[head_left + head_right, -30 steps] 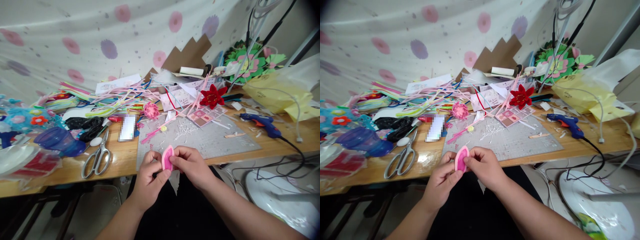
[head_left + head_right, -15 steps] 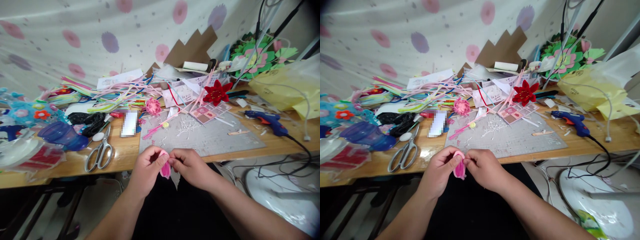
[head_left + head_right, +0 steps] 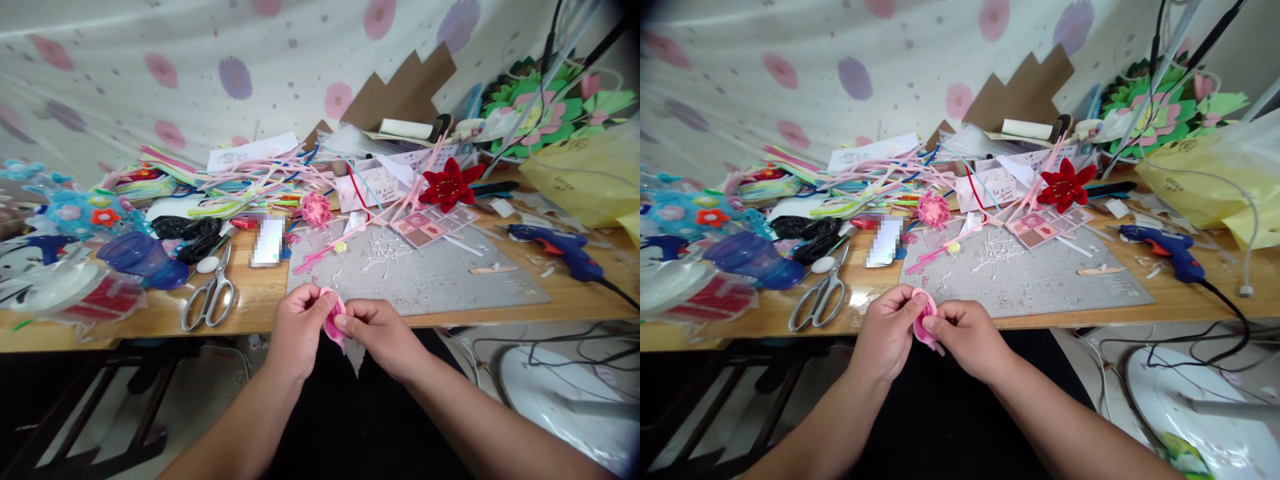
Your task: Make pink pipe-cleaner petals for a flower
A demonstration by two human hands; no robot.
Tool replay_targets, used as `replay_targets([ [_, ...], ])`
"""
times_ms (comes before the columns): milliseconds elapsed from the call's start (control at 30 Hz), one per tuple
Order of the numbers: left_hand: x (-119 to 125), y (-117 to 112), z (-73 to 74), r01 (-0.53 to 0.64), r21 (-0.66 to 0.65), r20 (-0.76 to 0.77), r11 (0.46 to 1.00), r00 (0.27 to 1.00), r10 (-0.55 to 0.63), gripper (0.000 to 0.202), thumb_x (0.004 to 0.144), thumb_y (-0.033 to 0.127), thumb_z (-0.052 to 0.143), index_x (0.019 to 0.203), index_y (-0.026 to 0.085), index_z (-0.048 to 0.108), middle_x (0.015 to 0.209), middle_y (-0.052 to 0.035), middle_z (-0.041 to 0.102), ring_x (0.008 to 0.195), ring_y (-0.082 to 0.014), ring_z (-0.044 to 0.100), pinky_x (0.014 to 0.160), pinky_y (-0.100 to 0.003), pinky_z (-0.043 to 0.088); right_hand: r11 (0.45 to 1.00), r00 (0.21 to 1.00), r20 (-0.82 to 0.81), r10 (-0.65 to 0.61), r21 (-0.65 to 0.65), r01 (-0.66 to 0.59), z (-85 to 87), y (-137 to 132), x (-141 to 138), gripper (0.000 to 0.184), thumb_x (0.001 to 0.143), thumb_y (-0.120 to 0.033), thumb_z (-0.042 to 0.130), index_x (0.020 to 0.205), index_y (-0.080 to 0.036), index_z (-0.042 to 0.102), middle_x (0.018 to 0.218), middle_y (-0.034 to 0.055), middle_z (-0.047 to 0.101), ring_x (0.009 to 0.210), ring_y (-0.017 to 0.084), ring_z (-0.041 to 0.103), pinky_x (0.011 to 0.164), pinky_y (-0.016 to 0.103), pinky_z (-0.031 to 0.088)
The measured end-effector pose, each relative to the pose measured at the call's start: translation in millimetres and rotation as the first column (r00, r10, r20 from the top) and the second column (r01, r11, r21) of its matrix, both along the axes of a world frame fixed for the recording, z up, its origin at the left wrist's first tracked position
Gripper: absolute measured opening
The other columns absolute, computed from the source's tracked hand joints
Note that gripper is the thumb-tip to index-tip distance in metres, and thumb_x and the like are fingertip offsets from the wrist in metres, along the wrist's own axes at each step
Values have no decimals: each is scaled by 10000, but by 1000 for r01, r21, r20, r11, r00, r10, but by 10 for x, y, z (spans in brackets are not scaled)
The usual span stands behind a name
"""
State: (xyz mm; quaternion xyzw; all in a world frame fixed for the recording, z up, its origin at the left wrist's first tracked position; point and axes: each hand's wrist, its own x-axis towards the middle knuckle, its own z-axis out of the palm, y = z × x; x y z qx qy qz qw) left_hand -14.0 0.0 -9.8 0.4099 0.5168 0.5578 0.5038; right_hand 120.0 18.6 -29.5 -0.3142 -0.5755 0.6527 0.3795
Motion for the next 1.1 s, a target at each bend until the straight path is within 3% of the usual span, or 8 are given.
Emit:
replay_targets([
  [200,0,-2,47,36,-104,180,994,984,-17,242,698,291,730,597,125,587,537,11,563,493,-95,497,478,-212,411,990,996,-90,14,-137,-26,-1,-9,34,443,730,-528,707,592,-145,532,559,-28,487,515,86,392,518,213,311],
  [400,-43,1,-24,-124,46,-60,991,990,126,202,744,283,699,617,147,618,552,35,541,533,-89,464,504,-198,367,993,987,-143,70,-82,-83,8,-50,-11,330,756,-472,704,723,-153,627,670,-7,557,632,121,481,630,244,383],
  [500,-66,13,-33,-137,60,-81,989,987,142,234,776,303,667,609,154,597,544,42,517,528,-87,437,499,-199,348,997,991,-114,71,-21,-74,2,-66,-49,261,759,-420,715,779,-166,658,734,1,579,707,139,502,705,267,396],
  [633,-66,13,10,-91,19,-22,996,996,92,282,790,321,647,586,148,561,532,41,502,514,-79,426,481,-185,347,996,989,-116,89,32,-86,-21,-66,-46,255,803,-418,677,764,-167,662,725,3,567,708,140,488,707,270,391],
  [867,-40,-23,70,75,-148,245,986,969,-37,304,745,373,691,608,154,531,479,60,435,410,-65,355,349,-167,299,984,974,-193,120,-110,-143,-88,-61,-51,349,717,-483,748,710,-139,686,634,13,566,626,130,485,600,241,383],
  [967,-77,-26,67,81,-96,193,992,979,-61,286,773,349,679,623,148,541,506,51,466,431,-65,405,373,-163,335,987,968,-235,86,-111,-114,-100,-62,-65,329,727,-466,747,728,-140,702,667,27,598,639,128,495,589,229,385],
  [1100,-150,-41,82,129,-16,90,992,988,-127,198,812,297,657,711,136,602,614,27,541,551,-76,493,509,-178,427,991,975,-217,44,-115,-71,-89,-67,-52,308,734,-452,749,740,-146,712,698,37,637,632,120,503,587,224,396],
])
